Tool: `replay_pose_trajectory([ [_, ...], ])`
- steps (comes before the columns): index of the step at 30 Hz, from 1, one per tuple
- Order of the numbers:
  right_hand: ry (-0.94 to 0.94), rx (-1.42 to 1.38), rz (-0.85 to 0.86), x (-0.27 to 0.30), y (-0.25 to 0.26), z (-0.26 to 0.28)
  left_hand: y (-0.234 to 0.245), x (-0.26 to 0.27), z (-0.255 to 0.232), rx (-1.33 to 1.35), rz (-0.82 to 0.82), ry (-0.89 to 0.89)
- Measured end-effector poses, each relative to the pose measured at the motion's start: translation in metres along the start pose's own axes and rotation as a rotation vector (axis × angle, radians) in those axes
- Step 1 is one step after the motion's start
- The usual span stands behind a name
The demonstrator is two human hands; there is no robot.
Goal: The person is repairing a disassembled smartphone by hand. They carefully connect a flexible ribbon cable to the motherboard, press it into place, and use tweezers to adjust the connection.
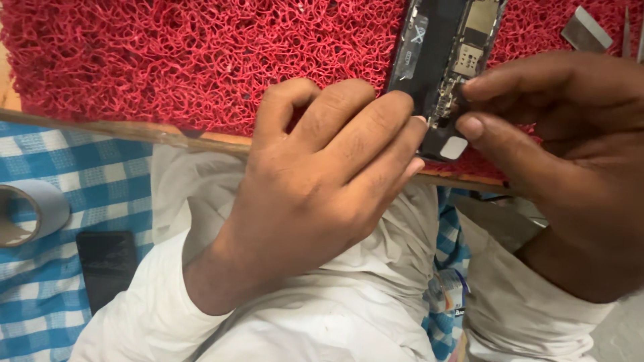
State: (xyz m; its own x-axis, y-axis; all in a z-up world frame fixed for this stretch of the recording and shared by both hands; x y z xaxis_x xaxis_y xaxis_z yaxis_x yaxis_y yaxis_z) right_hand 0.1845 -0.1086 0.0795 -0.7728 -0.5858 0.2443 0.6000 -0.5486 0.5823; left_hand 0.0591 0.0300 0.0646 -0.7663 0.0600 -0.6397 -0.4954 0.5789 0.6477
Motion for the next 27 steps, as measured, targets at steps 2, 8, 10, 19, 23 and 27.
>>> replay_pose_trajectory([
  [2,0.023,0.041,-0.017,-0.002,0.000,0.004,0.000,0.001,0.000,-0.021,-0.024,-0.008],
  [8,0.077,0.179,0.034,-0.007,0.000,0.012,-0.002,0.008,-0.003,-0.025,-0.092,-0.033],
  [10,0.085,0.153,0.082,-0.009,0.001,0.012,-0.003,0.010,-0.005,-0.067,-0.101,-0.077],
  [19,0.256,0.297,0.190,-0.011,-0.004,0.022,-0.001,0.007,-0.016,-0.171,-0.045,-0.176],
  [23,0.271,0.281,0.198,-0.011,-0.003,0.023,0.000,0.002,-0.017,-0.103,-0.019,-0.174],
  [27,0.136,0.082,0.141,-0.015,0.005,0.007,-0.001,0.001,-0.017,-0.036,-0.017,-0.150],
])
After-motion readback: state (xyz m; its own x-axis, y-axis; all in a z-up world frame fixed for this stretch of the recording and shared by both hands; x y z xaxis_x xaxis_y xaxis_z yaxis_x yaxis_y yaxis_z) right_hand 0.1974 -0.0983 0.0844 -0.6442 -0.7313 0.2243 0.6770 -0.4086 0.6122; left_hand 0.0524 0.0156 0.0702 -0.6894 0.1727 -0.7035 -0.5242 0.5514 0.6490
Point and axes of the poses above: each hand's wrist, its own x-axis away from the middle knuckle, its own y-axis out of the back of the hand, z = x × y, the point moved 7 cm from there along -x, towards the middle knuckle, and after that the axes turned 6 degrees about -y, right-handed, at the moved point
